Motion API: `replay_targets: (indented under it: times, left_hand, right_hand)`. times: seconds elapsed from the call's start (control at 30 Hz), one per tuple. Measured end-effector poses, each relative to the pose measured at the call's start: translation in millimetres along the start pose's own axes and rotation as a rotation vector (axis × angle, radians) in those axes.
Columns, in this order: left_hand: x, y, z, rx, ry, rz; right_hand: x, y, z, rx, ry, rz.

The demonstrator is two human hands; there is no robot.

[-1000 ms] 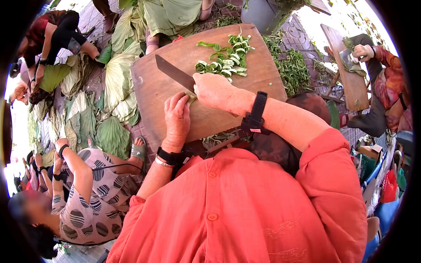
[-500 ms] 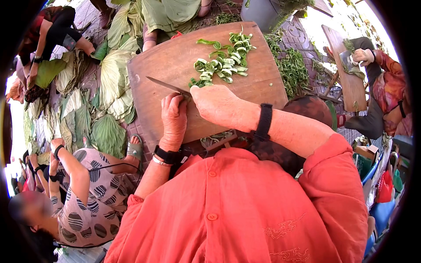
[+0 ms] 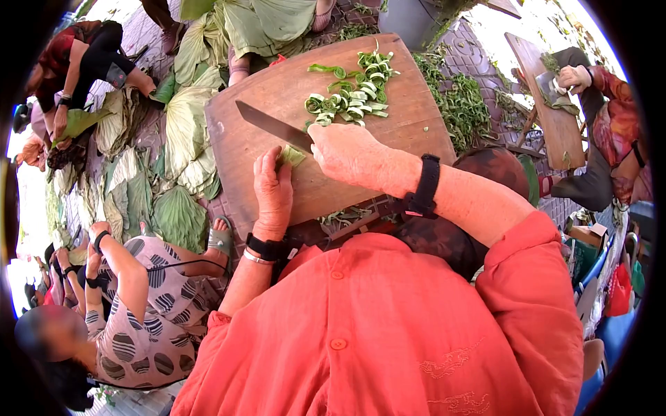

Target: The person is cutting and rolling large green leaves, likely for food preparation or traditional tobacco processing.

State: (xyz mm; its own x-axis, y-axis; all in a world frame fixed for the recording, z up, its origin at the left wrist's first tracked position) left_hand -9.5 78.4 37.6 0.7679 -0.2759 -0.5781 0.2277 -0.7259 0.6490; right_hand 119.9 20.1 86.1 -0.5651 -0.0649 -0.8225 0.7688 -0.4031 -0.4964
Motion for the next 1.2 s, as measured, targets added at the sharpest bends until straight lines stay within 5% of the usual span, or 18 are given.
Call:
replay_targets:
  times: [0.53, 0.73, 0.97, 1.2]
  left_hand:
    - [4.1, 4.5, -5.4, 0.123, -0.046, -0.202]
    - [1.0, 12.4, -2.4, 0.133, -0.109, -0.273]
    - [1.0, -5.3, 1.3, -0.010, 0.017, -0.037]
    - [1.9, 0.5, -2.1, 0.053, -0.009, -0.090]
  right_hand:
    - [21.1, -24.1, -21.3, -0.119, 0.027, 0.008]
    - [8.0, 12.9, -21.1, 0.044, 0.070, -0.038]
    - [16.4, 0.2, 9.8, 0.017, -0.058, -0.040]
    - [22.9, -16.3, 7.0, -0.081, -0.032, -0.021]
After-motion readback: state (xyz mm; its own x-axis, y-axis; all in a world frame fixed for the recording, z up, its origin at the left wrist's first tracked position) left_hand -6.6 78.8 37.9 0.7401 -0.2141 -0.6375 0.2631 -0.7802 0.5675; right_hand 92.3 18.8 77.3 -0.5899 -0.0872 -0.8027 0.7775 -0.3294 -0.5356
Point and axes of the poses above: each hand's wrist, its own z-axis away from the middle knuckle, its own x-axis out of the palm, y = z × x, the point moved 10 cm from there along -z, towards the middle knuckle, and after that the axes turned 12 degrees about x, right-handed, at the moved point
